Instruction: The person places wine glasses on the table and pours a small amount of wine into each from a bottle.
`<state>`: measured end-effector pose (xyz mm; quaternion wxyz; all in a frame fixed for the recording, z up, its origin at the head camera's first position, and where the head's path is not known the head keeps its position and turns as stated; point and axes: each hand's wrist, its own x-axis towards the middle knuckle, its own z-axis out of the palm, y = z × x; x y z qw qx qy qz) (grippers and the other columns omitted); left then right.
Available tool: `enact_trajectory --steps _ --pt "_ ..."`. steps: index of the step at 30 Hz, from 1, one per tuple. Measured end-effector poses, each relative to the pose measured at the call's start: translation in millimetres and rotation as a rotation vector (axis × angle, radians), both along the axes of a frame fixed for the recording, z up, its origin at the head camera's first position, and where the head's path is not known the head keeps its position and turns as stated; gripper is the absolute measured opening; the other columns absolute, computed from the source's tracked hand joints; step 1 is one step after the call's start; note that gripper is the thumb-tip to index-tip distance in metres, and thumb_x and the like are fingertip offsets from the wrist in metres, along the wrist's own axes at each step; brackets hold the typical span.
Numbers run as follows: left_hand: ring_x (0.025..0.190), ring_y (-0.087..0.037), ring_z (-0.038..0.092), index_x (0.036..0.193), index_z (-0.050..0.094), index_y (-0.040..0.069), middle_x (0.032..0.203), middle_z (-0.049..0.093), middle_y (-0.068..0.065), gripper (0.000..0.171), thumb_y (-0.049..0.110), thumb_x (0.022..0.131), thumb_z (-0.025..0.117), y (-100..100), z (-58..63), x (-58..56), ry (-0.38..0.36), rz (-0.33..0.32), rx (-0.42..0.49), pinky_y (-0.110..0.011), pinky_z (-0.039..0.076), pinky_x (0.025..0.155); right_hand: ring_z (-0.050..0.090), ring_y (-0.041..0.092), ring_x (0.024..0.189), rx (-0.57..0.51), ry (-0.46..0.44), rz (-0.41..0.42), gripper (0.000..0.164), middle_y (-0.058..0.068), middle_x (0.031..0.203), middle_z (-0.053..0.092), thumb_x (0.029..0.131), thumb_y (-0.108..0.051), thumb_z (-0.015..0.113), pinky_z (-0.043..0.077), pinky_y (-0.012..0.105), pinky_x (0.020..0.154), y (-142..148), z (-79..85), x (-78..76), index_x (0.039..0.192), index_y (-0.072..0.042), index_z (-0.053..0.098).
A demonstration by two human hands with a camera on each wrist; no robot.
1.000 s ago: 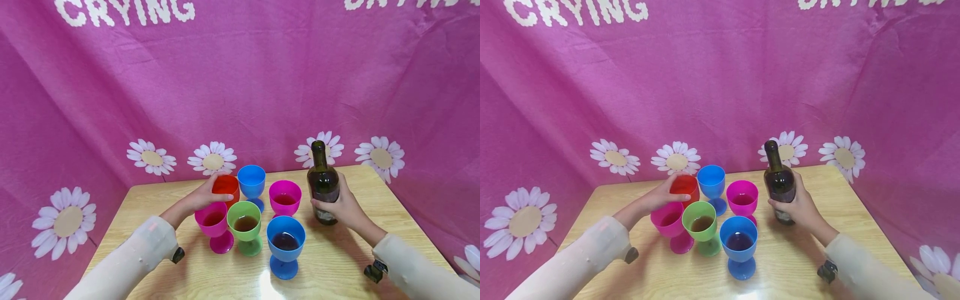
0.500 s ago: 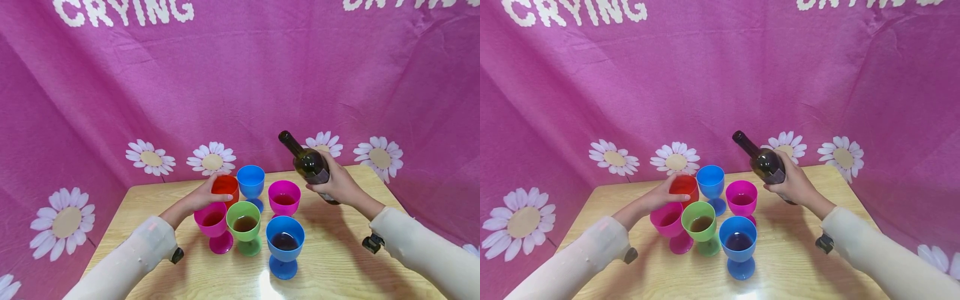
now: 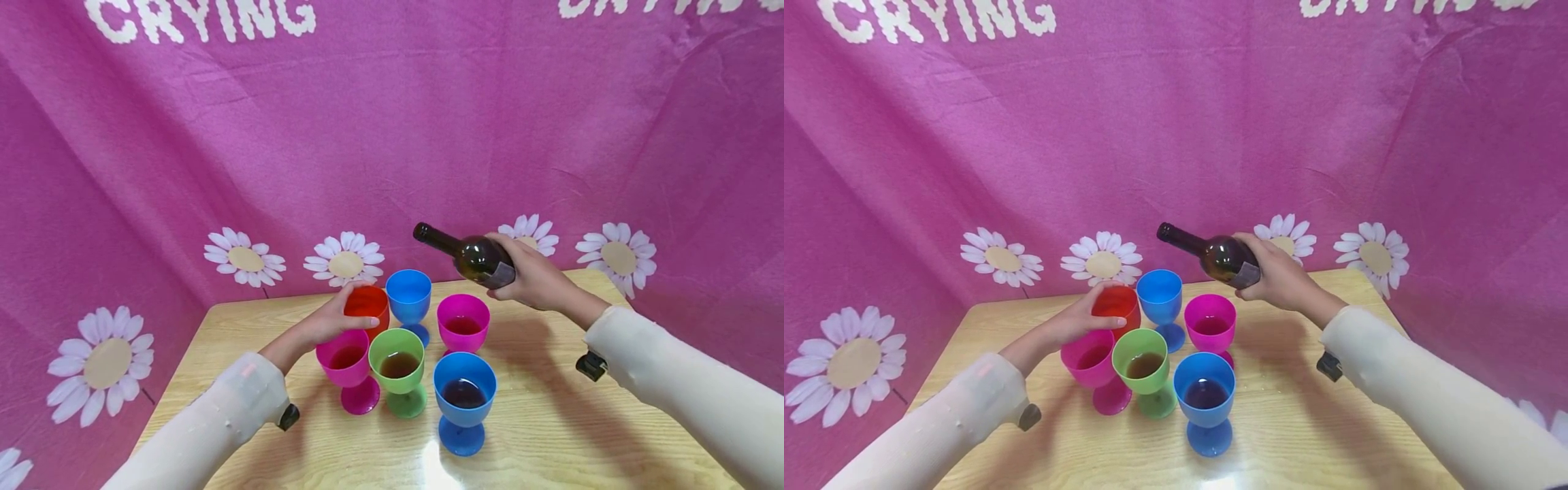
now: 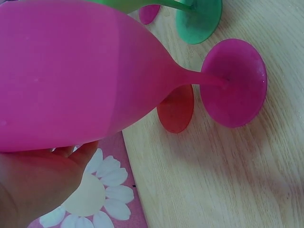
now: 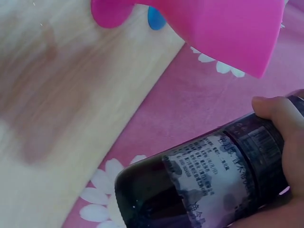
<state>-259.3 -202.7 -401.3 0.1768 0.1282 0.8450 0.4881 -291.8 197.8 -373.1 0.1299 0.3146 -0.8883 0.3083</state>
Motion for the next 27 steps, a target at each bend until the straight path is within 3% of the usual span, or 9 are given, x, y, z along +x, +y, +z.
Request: enact_trajectory --steps 5,10,17,27 --pt "0.134 -0.033 0.049 0.158 0.028 0.019 0.144 0.052 -0.012 0.082 0.033 0.093 0.076 -0.1 -1.2 -1.4 -0.002 -0.006 0.012 -0.05 0.05 0.106 0.062 0.037 0.11 0.096 0.021 0.017 0.094 0.018 0.123 0.066 0.064 -0.01 0.096 0.05 0.054 0.092 -9.3 8.8 -4.1 0.145 -0.013 0.047" --pt "0.134 -0.034 0.049 0.158 0.028 0.019 0.145 0.052 -0.013 0.081 0.032 0.094 0.075 0.3 -1.7 -1.4 0.0 -0.011 0.02 -0.051 0.049 0.107 0.061 0.039 0.111 0.241 -0.005 -0.03 0.095 0.019 0.123 0.064 0.068 -0.019 0.096 0.051 0.059 0.088 -17.6 18.4 -3.9 0.149 -0.02 0.046" --pt "0.133 -0.031 0.05 0.157 0.03 0.022 0.143 0.054 -0.01 0.081 0.032 0.092 0.077 0.0 -2.2 -1.0 -0.008 0.004 0.017 -0.049 0.051 0.104 0.061 0.037 0.103 0.379 -0.033 -0.074 0.095 0.015 0.117 0.062 0.07 -0.023 0.096 0.043 0.054 0.081 -26.9 29.3 -3.8 0.15 -0.029 0.044" --pt "0.134 -0.034 0.049 0.158 0.028 0.018 0.144 0.053 -0.013 0.081 0.034 0.093 0.075 -1.1 -2.5 -1.7 0.011 -0.015 0.016 -0.049 0.051 0.105 0.056 0.04 0.107 0.462 -0.045 -0.07 0.097 0.017 0.121 0.06 0.071 -0.019 0.096 0.043 0.058 0.083 -34.8 30.0 -8.3 0.151 -0.031 0.044"
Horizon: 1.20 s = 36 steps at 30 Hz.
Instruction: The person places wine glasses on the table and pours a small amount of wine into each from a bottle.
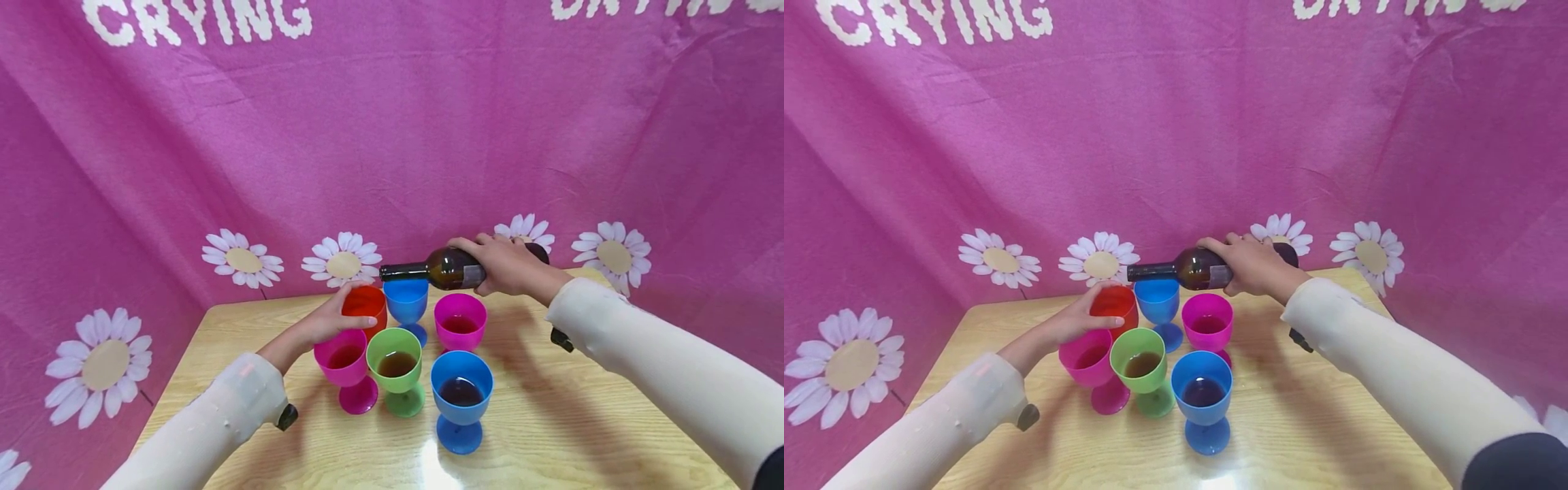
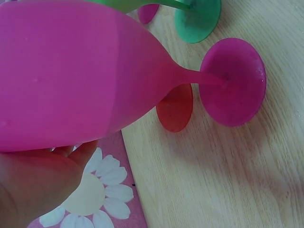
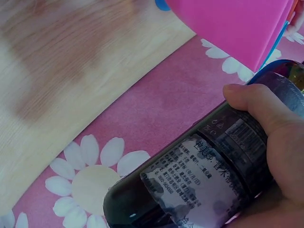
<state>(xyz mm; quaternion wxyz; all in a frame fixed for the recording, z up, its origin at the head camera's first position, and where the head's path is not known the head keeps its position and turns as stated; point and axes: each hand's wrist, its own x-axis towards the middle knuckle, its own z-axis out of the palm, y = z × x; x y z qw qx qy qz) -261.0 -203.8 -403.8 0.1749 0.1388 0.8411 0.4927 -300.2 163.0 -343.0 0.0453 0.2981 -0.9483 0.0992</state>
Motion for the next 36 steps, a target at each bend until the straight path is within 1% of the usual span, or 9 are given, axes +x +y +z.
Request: enact_trajectory --steps 6,14,20,27,32,36 --pt "0.134 -0.034 0.049 0.157 0.029 0.019 0.144 0.052 -0.014 0.079 0.03 0.094 0.075 -0.3 1.3 2.1 -0.006 0.003 0.005 -0.05 0.05 0.105 0.055 0.04 0.112 0.024 -0.011 -0.006 0.097 0.016 0.123 0.059 0.07 -0.019 0.096 0.043 0.06 0.088 -5.6 -0.9 -3.9 0.151 -0.032 0.045" --pt "0.134 -0.034 0.049 0.156 0.031 0.018 0.144 0.053 -0.014 0.077 0.03 0.095 0.074 1.1 2.3 3.8 -0.004 -0.006 0.01 -0.05 0.051 0.104 0.055 0.04 0.111 0.062 -0.007 -0.005 0.097 0.016 0.123 0.059 0.071 -0.021 0.096 0.042 0.06 0.09 -11.2 -1.3 -7.0 0.152 -0.03 0.044" --pt "0.135 -0.034 0.048 0.157 0.03 0.02 0.145 0.052 -0.013 0.078 0.03 0.094 0.075 0.3 1.0 2.5 0.004 -0.004 0.007 -0.051 0.05 0.105 0.055 0.039 0.109 0.074 0.008 -0.007 0.097 0.015 0.119 0.06 0.07 -0.021 0.096 0.042 0.06 0.091 -13.5 -1.7 -7.5 0.152 -0.031 0.045" --pt "0.135 -0.035 0.048 0.157 0.031 0.021 0.145 0.052 -0.014 0.076 0.027 0.095 0.074 0.4 0.8 2.1 0.015 -0.018 0.027 -0.052 0.048 0.107 0.055 0.04 0.111 0.083 0.02 -0.008 0.095 0.016 0.119 0.06 0.069 -0.018 0.096 0.039 0.067 0.096 -16.3 0.4 -7.6 0.15 -0.031 0.047" --pt "0.135 -0.034 0.049 0.156 0.032 0.02 0.144 0.054 -0.015 0.075 0.026 0.095 0.075 0.3 -0.9 0.6 0.027 -0.027 0.039 -0.053 0.046 0.11 0.055 0.04 0.111 0.104 0.032 -0.01 0.094 0.016 0.118 0.059 0.07 -0.018 0.096 0.038 0.069 0.097 -17.4 2.2 -6.4 0.149 -0.032 0.048" --pt "0.135 -0.034 0.05 0.156 0.032 0.021 0.144 0.054 -0.014 0.075 0.027 0.094 0.075 -0.3 -2.0 -0.3 0.027 -0.023 0.031 -0.052 0.047 0.109 0.055 0.041 0.111 0.108 0.032 -0.011 0.094 0.016 0.119 0.06 0.07 -0.018 0.096 0.039 0.069 0.097 -17.8 3.2 -5.4 0.149 -0.032 0.048"
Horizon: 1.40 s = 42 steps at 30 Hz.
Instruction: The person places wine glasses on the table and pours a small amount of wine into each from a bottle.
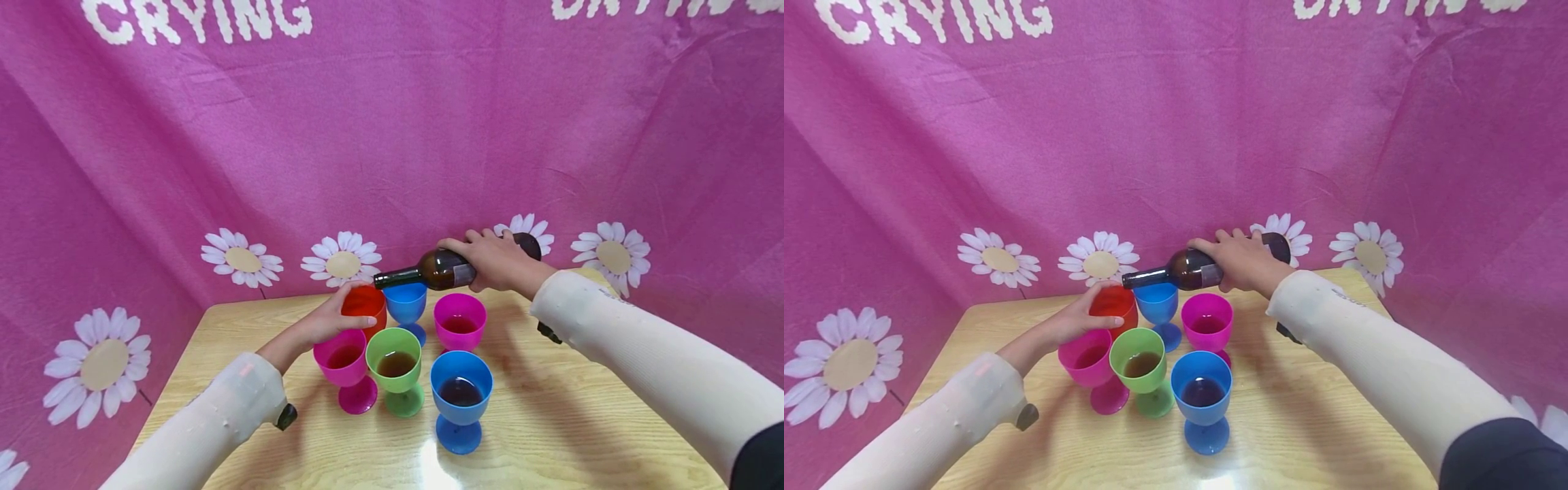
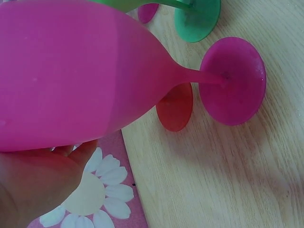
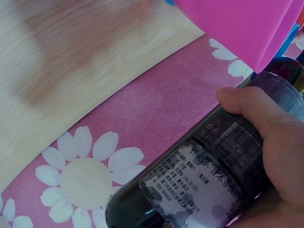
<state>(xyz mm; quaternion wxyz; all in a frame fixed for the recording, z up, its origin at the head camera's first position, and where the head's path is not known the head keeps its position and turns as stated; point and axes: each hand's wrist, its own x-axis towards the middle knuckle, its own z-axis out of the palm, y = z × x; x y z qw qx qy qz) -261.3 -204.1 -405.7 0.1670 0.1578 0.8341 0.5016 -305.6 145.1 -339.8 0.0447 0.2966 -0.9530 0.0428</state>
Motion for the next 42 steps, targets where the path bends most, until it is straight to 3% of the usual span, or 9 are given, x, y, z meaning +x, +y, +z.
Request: enact_trajectory --steps 42 --pt "0.134 -0.034 0.049 0.157 0.03 0.022 0.144 0.053 -0.014 0.076 0.029 0.095 0.074 -0.2 2.0 1.9 -0.025 0.008 -0.001 -0.051 0.049 0.106 0.054 0.041 0.115 0.039 0.018 -0.026 0.096 0.017 0.123 0.059 0.067 -0.02 0.097 0.04 0.067 0.097 -1.1 0.9 1.4 0.149 -0.035 0.048"
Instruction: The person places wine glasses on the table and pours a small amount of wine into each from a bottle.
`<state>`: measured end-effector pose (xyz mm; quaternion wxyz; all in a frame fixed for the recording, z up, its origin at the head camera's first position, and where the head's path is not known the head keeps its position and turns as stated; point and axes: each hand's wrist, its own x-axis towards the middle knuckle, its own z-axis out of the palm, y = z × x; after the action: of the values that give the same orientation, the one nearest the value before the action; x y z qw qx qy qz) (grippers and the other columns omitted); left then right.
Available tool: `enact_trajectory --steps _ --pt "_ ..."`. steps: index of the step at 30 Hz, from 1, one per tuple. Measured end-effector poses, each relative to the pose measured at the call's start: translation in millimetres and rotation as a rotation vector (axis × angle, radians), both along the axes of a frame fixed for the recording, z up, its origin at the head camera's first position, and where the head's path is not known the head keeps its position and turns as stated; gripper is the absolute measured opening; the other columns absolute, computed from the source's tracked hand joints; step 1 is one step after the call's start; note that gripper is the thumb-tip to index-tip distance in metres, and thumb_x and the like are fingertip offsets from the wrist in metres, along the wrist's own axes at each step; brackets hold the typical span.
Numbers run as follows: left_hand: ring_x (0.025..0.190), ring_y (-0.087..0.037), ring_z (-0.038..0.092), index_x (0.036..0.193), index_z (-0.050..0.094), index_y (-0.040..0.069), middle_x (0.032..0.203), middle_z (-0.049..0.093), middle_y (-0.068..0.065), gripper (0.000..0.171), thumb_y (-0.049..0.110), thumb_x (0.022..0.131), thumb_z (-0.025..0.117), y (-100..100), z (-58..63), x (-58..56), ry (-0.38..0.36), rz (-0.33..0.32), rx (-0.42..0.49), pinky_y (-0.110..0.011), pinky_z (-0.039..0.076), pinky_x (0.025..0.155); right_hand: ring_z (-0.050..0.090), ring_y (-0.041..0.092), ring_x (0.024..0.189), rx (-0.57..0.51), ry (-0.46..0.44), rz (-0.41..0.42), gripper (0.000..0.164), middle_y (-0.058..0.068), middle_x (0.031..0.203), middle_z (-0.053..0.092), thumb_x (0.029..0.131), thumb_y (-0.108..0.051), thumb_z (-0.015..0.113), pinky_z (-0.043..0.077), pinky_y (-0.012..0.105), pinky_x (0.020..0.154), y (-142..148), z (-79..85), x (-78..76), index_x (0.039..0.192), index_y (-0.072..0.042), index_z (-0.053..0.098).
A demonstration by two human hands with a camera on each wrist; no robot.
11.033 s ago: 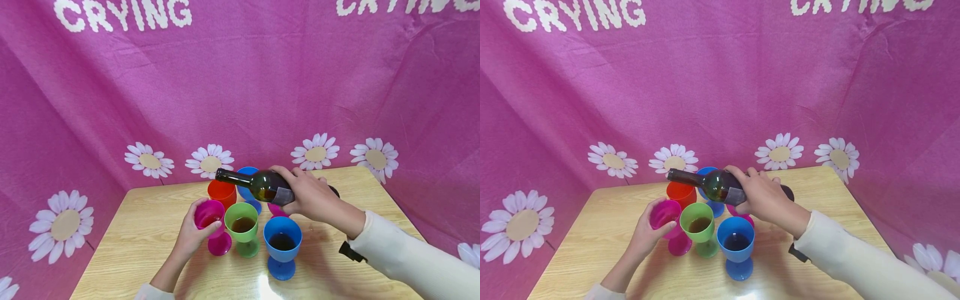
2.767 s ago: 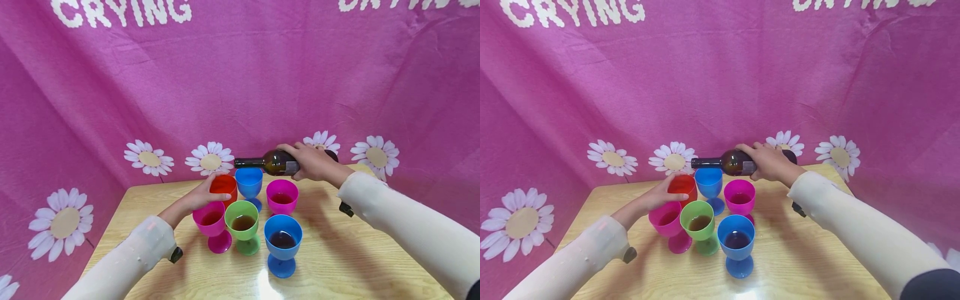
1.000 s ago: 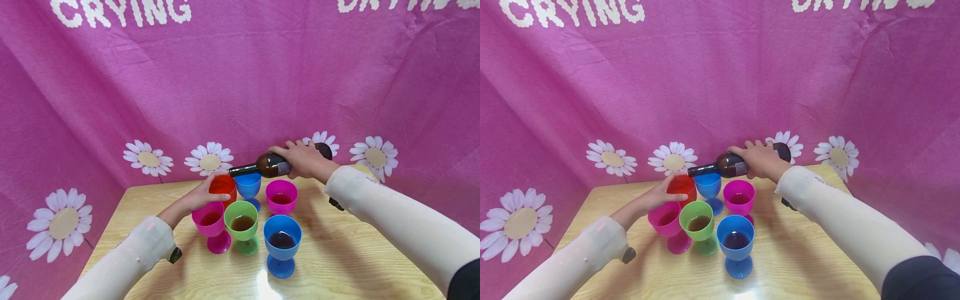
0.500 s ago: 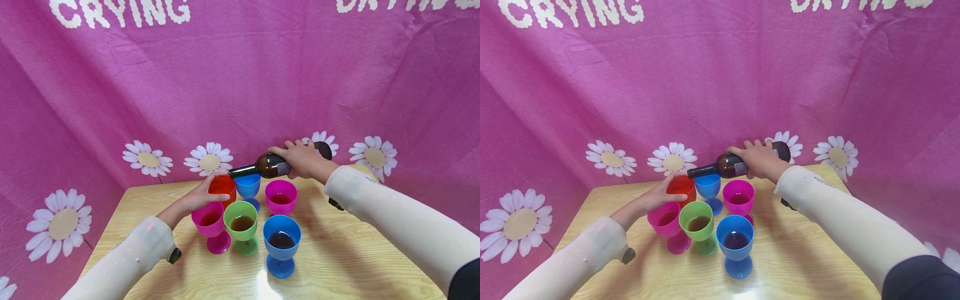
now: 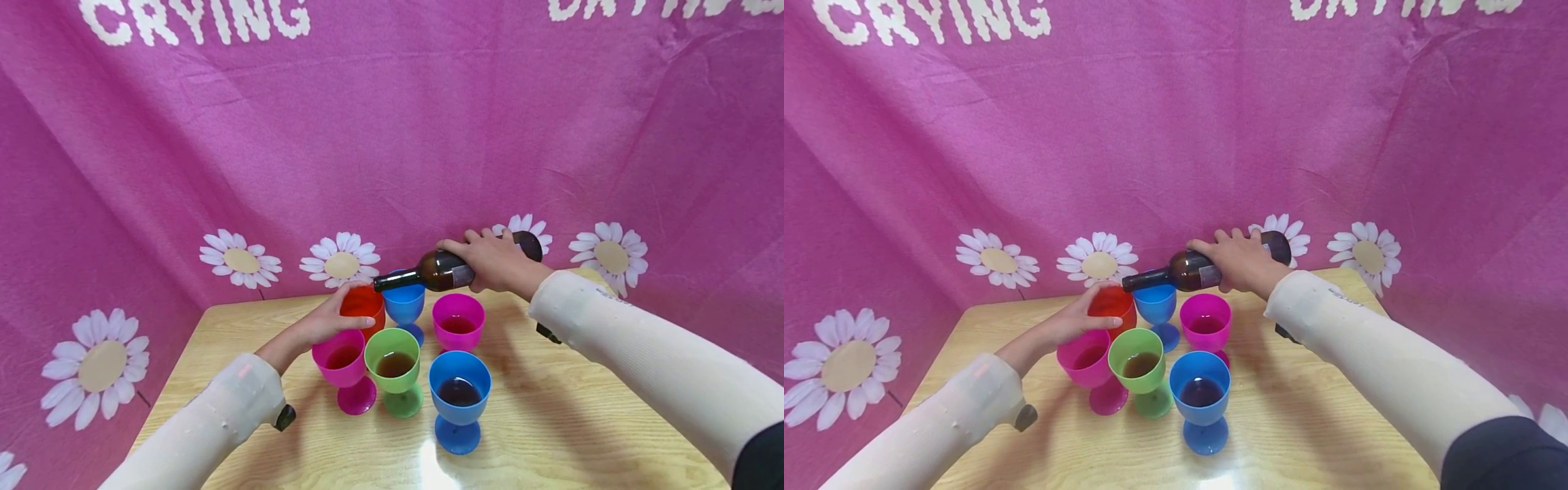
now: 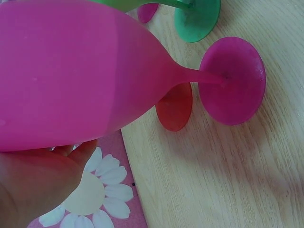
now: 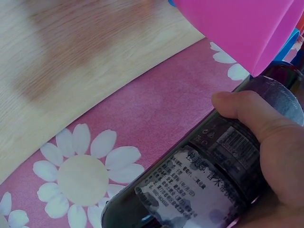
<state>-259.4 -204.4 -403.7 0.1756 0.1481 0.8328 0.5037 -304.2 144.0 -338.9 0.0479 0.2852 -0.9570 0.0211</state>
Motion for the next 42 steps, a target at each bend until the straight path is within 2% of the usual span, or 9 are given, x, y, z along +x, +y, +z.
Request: enact_trajectory --steps 19,26,33,42 --pt "0.136 -0.035 0.047 0.158 0.029 0.022 0.146 0.051 -0.015 0.077 0.028 0.095 0.074 -0.6 0.5 0.4 -0.007 -0.001 0.005 -0.052 0.049 0.106 0.054 0.041 0.113 0.006 0.011 0.003 0.096 0.017 0.121 0.059 0.067 -0.02 0.097 0.041 0.066 0.095 0.0 -0.1 3.1 0.149 -0.034 0.048" --pt "0.135 -0.031 0.048 0.157 0.03 0.025 0.144 0.052 -0.01 0.078 0.027 0.093 0.076 0.7 1.1 0.3 -0.013 0.014 0.0 -0.05 0.05 0.106 0.054 0.042 0.114 0.01 0.005 -0.002 0.097 0.017 0.122 0.059 0.068 -0.02 0.097 0.041 0.066 0.096 -0.2 1.0 3.9 0.15 -0.034 0.048" --pt "0.135 -0.032 0.049 0.156 0.03 0.022 0.144 0.053 -0.011 0.076 0.028 0.094 0.075 0.0 0.8 0.0 0.004 0.003 0.001 -0.052 0.048 0.108 0.054 0.042 0.112 0.024 0.009 0.002 0.097 0.016 0.118 0.06 0.067 -0.019 0.097 0.041 0.066 0.095 -1.9 0.1 4.9 0.149 -0.033 0.049" --pt "0.137 -0.034 0.047 0.158 0.028 0.018 0.148 0.051 -0.013 0.078 0.028 0.096 0.073 -0.4 0.1 -0.2 0.009 -0.016 0.007 -0.056 0.042 0.112 0.056 0.04 0.11 0.034 0.026 0.011 0.099 0.016 0.116 0.06 0.064 -0.028 0.099 0.044 0.065 0.091 -6.7 -2.6 5.0 0.149 -0.033 0.049"
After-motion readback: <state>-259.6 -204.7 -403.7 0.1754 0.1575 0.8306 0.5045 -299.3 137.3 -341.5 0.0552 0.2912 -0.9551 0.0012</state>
